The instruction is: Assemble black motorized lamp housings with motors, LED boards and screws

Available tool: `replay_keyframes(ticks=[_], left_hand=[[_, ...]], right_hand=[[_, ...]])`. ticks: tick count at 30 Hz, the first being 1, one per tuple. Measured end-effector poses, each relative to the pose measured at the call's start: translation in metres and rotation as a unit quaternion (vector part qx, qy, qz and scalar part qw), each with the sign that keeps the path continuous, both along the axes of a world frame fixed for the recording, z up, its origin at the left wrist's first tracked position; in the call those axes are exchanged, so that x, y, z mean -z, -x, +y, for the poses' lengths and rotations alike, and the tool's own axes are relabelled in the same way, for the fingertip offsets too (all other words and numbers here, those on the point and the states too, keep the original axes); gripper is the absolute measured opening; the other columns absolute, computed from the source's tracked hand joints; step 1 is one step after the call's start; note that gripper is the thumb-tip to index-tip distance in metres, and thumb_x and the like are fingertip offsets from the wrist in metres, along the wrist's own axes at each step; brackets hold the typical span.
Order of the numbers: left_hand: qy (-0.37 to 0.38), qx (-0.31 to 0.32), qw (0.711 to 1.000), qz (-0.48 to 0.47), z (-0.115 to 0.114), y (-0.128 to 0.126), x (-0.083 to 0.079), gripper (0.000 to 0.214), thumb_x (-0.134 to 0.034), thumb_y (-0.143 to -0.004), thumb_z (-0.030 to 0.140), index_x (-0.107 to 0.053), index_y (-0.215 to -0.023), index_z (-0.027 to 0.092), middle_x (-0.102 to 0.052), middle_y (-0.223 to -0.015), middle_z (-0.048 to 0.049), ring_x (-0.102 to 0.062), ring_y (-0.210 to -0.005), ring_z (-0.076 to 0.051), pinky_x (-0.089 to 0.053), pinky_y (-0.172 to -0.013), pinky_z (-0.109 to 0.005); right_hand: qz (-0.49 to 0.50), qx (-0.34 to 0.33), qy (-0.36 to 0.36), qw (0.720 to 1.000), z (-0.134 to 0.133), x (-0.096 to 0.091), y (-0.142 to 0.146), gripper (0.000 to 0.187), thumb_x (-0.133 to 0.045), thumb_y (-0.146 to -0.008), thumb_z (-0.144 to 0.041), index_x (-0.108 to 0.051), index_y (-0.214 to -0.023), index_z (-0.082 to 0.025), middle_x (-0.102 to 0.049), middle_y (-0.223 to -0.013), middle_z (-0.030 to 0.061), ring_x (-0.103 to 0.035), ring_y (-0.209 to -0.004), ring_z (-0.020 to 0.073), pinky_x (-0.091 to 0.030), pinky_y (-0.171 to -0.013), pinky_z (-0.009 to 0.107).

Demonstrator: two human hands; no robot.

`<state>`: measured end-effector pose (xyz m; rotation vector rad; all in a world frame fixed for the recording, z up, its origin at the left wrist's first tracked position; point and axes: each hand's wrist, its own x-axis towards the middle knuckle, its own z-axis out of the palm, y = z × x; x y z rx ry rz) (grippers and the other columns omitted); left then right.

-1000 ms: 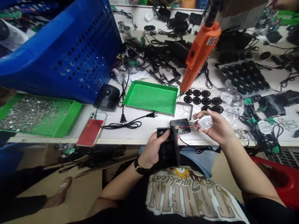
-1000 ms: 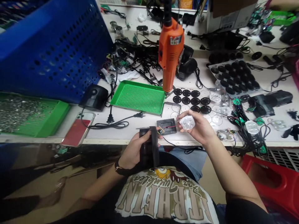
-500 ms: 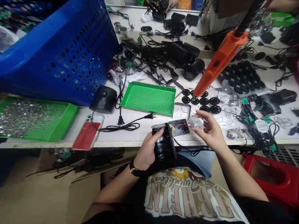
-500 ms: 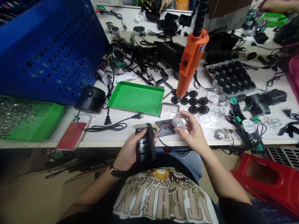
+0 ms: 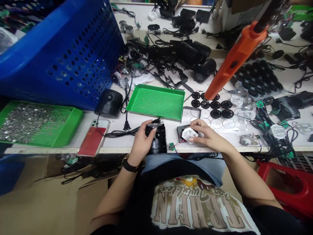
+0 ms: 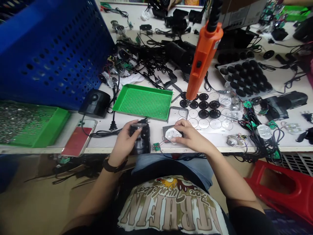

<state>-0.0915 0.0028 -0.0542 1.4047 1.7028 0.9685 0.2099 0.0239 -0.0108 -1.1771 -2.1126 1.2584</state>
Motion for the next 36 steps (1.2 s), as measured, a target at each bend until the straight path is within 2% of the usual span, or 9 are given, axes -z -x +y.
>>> replay_keyframes(ticks=[7,11,16,19,20,22,25,31,36], left_hand=[[-0.083,0.003,0.988,0.130,0.012,-0.003,-0.001,0.049,-0.064,-0.094,0.035,-0.060,-0.139,0.016,-0.073,-0.117,-0.0133,-0.072,-0.097,-0.025,-0.060,-0.093,-0.044],[-0.132,0.020,0.976,0.171,0.011,-0.005,-0.019,0.044,-0.065,-0.095,0.035,-0.064,-0.134,0.014,-0.073,-0.117,-0.0148,-0.072,-0.105,-0.028,-0.061,-0.096,-0.047],[-0.201,0.019,0.972,0.121,-0.019,-0.025,-0.060,0.043,-0.072,-0.093,0.029,-0.065,-0.134,0.025,-0.066,-0.132,-0.0110,-0.067,-0.119,-0.027,-0.058,-0.103,-0.046],[-0.052,0.157,0.982,-0.092,-0.036,-0.055,-0.072,0.033,-0.070,-0.095,0.030,-0.070,-0.127,0.030,-0.067,-0.134,-0.0077,-0.071,-0.112,-0.023,-0.058,-0.102,-0.043],[0.043,0.222,0.958,-0.175,-0.039,-0.069,-0.071,0.032,-0.071,-0.094,0.032,-0.071,-0.126,0.029,-0.068,-0.135,-0.0086,-0.071,-0.113,-0.023,-0.058,-0.103,-0.043],[0.243,0.323,0.844,-0.351,-0.039,-0.100,-0.063,0.039,-0.076,-0.090,0.035,-0.070,-0.128,0.025,-0.069,-0.137,-0.0117,-0.070,-0.120,-0.026,-0.055,-0.108,-0.045],[0.399,0.252,0.696,-0.542,-0.031,-0.154,-0.043,0.038,-0.079,-0.087,0.035,-0.073,-0.119,0.016,-0.070,-0.134,-0.0174,-0.068,-0.125,-0.031,-0.048,-0.114,-0.051],[0.349,0.033,0.614,-0.708,-0.012,-0.256,-0.019,0.017,-0.078,-0.084,0.016,-0.070,-0.098,0.022,-0.073,-0.120,-0.0080,-0.067,-0.121,-0.021,-0.048,-0.111,-0.037],[0.257,-0.005,0.615,-0.745,0.004,-0.296,-0.009,0.011,-0.071,-0.088,0.013,-0.065,-0.096,0.020,-0.069,-0.095,-0.0009,-0.067,-0.089,-0.012,-0.050,-0.089,-0.025]], right_hand=[[-0.098,-0.105,0.012,0.990,0.030,-0.019,-0.007,0.032,-0.055,-0.100,-0.037,-0.067,-0.125,-0.020,-0.058,-0.116,0.0100,-0.059,-0.110,0.0245,-0.049,-0.104,0.042],[-0.181,-0.143,0.011,0.973,0.036,-0.027,0.000,0.050,-0.057,-0.097,-0.027,-0.055,-0.146,-0.020,-0.062,-0.126,0.0127,-0.062,-0.113,0.0273,-0.051,-0.102,0.044],[-0.207,-0.011,-0.103,0.973,0.017,-0.032,-0.018,0.048,-0.054,-0.099,-0.027,-0.051,-0.147,-0.021,-0.065,-0.134,0.0134,-0.059,-0.123,0.0308,-0.049,-0.107,0.050],[-0.271,0.108,-0.175,0.940,-0.003,-0.023,-0.054,0.041,-0.055,-0.097,-0.023,-0.056,-0.137,-0.019,-0.063,-0.139,0.0140,-0.057,-0.127,0.0318,-0.047,-0.109,0.050],[-0.308,0.125,-0.198,0.922,-0.009,-0.017,-0.068,0.044,-0.057,-0.094,-0.020,-0.056,-0.138,-0.018,-0.062,-0.141,0.0150,-0.056,-0.129,0.0333,-0.046,-0.110,0.051],[-0.380,0.132,-0.242,0.883,-0.018,-0.003,-0.093,0.055,-0.060,-0.087,-0.013,-0.055,-0.142,-0.016,-0.057,-0.148,0.0182,-0.051,-0.135,0.0381,-0.043,-0.110,0.055],[-0.409,0.165,-0.308,0.843,-0.023,0.018,-0.119,0.042,-0.056,-0.090,-0.012,-0.064,-0.131,-0.015,-0.063,-0.143,0.0200,-0.056,-0.130,0.0379,-0.045,-0.106,0.056],[-0.354,0.198,-0.326,0.854,-0.030,0.017,-0.124,0.021,-0.053,-0.098,-0.022,-0.073,-0.103,-0.020,-0.079,-0.110,0.0113,-0.068,-0.102,0.0274,-0.053,-0.093,0.042],[-0.298,0.145,-0.216,0.919,-0.029,-0.014,-0.119,0.020,-0.058,-0.095,-0.031,-0.073,-0.105,-0.021,-0.079,-0.114,0.0092,-0.069,-0.104,0.0294,-0.053,-0.092,0.044]])
